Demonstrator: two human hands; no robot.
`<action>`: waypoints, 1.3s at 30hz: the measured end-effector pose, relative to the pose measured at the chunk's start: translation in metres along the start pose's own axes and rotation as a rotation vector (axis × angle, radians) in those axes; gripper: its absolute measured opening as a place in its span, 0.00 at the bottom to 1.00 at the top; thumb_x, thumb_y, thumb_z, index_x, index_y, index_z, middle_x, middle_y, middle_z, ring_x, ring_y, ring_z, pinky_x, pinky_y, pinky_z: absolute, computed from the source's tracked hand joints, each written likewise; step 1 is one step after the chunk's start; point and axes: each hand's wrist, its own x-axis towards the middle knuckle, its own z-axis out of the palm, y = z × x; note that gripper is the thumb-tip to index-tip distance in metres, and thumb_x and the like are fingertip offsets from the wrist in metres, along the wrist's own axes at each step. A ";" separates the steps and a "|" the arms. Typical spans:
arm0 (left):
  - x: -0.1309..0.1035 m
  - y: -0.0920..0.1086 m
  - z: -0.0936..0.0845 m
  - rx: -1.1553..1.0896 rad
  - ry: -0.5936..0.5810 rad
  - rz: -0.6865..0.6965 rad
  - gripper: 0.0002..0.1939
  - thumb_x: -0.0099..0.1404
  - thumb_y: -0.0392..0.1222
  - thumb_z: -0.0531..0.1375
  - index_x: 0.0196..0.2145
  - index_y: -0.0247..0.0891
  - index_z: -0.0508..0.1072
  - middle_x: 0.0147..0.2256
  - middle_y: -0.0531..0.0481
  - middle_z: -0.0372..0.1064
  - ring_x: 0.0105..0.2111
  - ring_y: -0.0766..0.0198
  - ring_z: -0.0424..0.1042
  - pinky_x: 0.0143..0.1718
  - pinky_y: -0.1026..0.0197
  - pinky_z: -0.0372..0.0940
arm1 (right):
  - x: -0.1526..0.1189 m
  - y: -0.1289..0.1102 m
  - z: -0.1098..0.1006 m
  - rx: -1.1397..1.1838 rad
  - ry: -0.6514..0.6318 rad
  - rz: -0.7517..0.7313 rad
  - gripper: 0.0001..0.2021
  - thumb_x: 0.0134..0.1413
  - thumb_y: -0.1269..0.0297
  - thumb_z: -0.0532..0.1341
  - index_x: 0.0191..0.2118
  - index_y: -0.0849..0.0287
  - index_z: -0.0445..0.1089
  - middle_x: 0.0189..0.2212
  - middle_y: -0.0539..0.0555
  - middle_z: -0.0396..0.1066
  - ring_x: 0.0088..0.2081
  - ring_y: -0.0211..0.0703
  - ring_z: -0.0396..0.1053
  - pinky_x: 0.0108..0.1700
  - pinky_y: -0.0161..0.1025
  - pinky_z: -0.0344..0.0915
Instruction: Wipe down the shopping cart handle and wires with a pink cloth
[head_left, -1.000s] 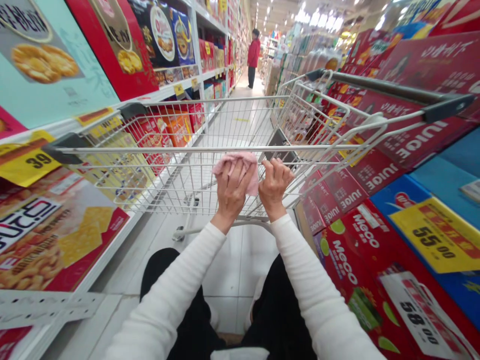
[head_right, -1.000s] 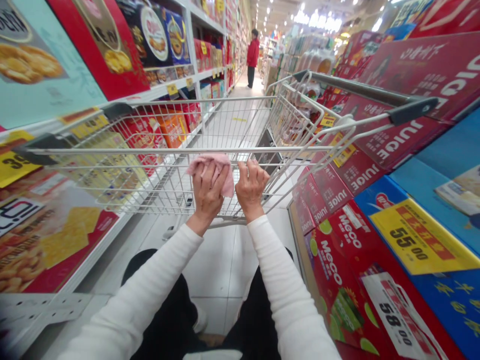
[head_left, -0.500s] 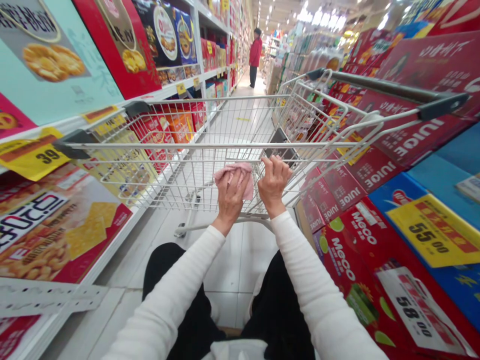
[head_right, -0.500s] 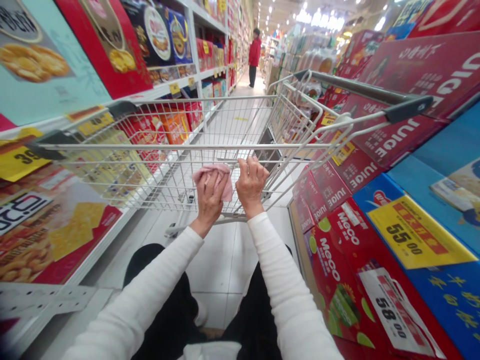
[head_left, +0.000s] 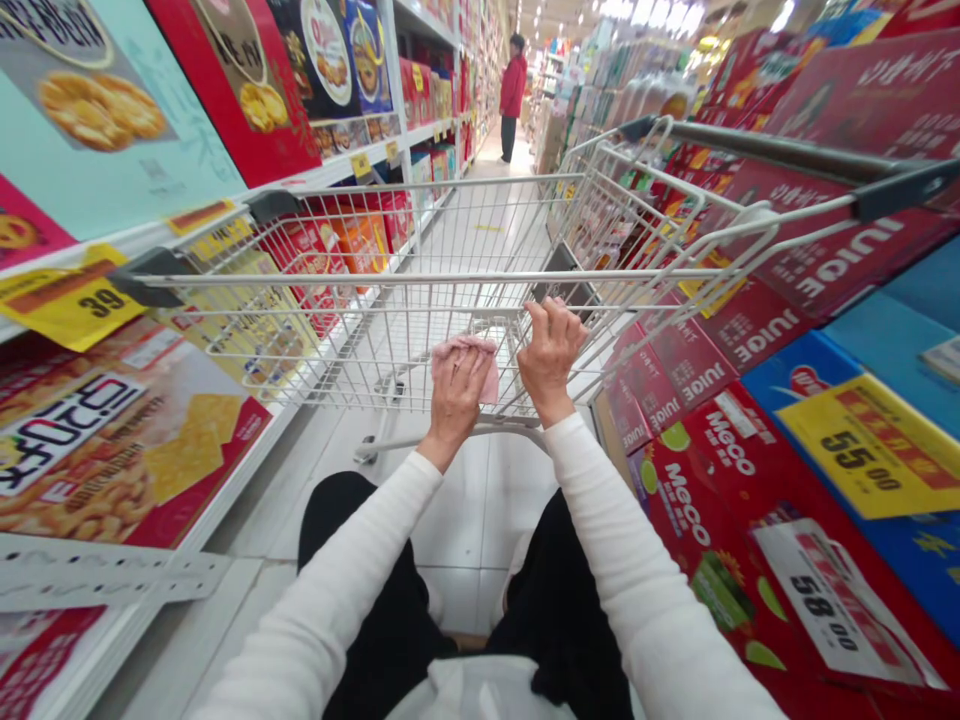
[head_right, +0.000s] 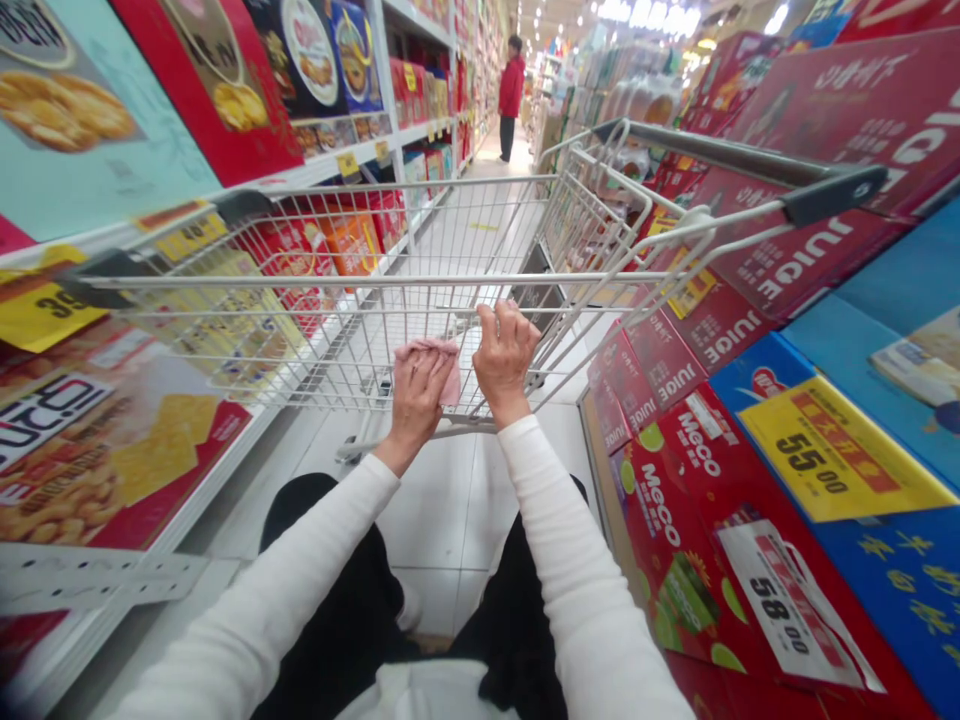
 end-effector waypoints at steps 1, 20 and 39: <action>0.007 0.001 -0.006 0.005 -0.005 -0.005 0.26 0.76 0.33 0.47 0.67 0.40 0.66 0.66 0.40 0.66 0.74 0.53 0.49 0.73 0.43 0.54 | 0.000 0.000 0.000 0.001 -0.014 0.008 0.21 0.63 0.78 0.50 0.51 0.56 0.76 0.51 0.61 0.75 0.59 0.49 0.67 0.58 0.46 0.57; 0.007 -0.002 -0.012 0.005 -0.010 -0.051 0.27 0.77 0.34 0.47 0.70 0.46 0.63 0.71 0.45 0.58 0.76 0.51 0.41 0.74 0.37 0.48 | -0.005 -0.004 -0.006 0.017 -0.019 0.057 0.23 0.59 0.79 0.50 0.50 0.56 0.76 0.53 0.61 0.73 0.60 0.50 0.66 0.60 0.49 0.58; -0.042 -0.008 0.004 0.076 -0.046 -0.003 0.26 0.77 0.33 0.48 0.69 0.41 0.64 0.66 0.40 0.66 0.71 0.51 0.57 0.71 0.42 0.56 | -0.010 -0.009 -0.014 -0.007 0.021 0.051 0.23 0.59 0.79 0.49 0.49 0.56 0.76 0.52 0.61 0.74 0.60 0.49 0.68 0.61 0.51 0.58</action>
